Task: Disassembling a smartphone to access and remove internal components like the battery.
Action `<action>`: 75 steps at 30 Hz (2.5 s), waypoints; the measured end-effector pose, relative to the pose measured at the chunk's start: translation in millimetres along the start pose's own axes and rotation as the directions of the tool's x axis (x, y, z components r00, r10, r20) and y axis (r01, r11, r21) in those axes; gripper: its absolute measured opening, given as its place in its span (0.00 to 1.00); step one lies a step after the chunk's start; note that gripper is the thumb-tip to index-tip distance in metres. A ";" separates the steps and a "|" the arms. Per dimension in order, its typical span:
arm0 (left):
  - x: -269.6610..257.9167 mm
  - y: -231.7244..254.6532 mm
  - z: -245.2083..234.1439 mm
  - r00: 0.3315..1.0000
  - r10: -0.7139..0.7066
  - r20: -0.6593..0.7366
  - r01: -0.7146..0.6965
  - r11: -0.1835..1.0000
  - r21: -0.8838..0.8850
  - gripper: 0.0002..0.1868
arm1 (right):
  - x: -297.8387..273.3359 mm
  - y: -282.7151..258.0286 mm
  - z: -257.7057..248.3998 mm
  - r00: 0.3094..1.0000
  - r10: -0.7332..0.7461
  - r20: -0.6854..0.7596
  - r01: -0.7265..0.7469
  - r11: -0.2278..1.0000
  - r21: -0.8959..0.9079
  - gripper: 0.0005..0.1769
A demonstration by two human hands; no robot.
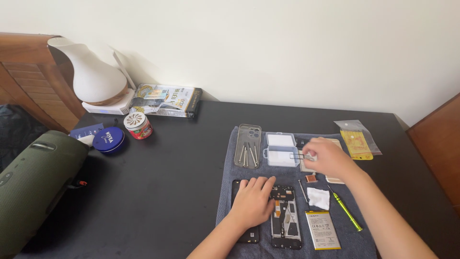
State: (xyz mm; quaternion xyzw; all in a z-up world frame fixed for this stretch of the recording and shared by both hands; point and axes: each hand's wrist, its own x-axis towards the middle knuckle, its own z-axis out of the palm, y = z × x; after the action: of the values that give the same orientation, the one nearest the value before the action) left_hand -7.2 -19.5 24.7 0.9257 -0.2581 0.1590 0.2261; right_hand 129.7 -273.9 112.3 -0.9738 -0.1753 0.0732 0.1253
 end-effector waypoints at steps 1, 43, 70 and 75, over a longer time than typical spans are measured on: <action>-0.1 -0.2 -1.0 1.000 -0.005 0.000 0.005 1.000 0.001 0.31 | 7.8 -6.0 1.9 1.000 -0.004 0.002 0.004 1.000 0.000 0.08; -6.7 -1.2 1.2 0.998 0.053 -0.013 -0.053 0.997 0.059 0.21 | -90.2 72.1 63.0 0.971 -0.201 0.131 0.218 0.966 -0.137 0.10; -10.9 -3.5 8.2 0.996 0.085 -0.041 -0.083 0.995 0.049 0.26 | -56.0 -26.3 44.9 0.950 0.308 0.060 -0.303 0.850 0.432 0.22; -11.6 -5.3 10.2 0.996 0.084 -0.018 -0.084 0.995 0.045 0.26 | -62.1 -19.6 51.4 0.932 0.360 -0.037 -0.291 0.808 0.511 0.20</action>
State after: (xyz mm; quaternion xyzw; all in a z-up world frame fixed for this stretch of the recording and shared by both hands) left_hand -12.0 -15.9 9.6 0.9172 -0.2909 0.1834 0.2013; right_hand 56.2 -267.3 74.4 -0.9264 0.0279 0.0718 0.3687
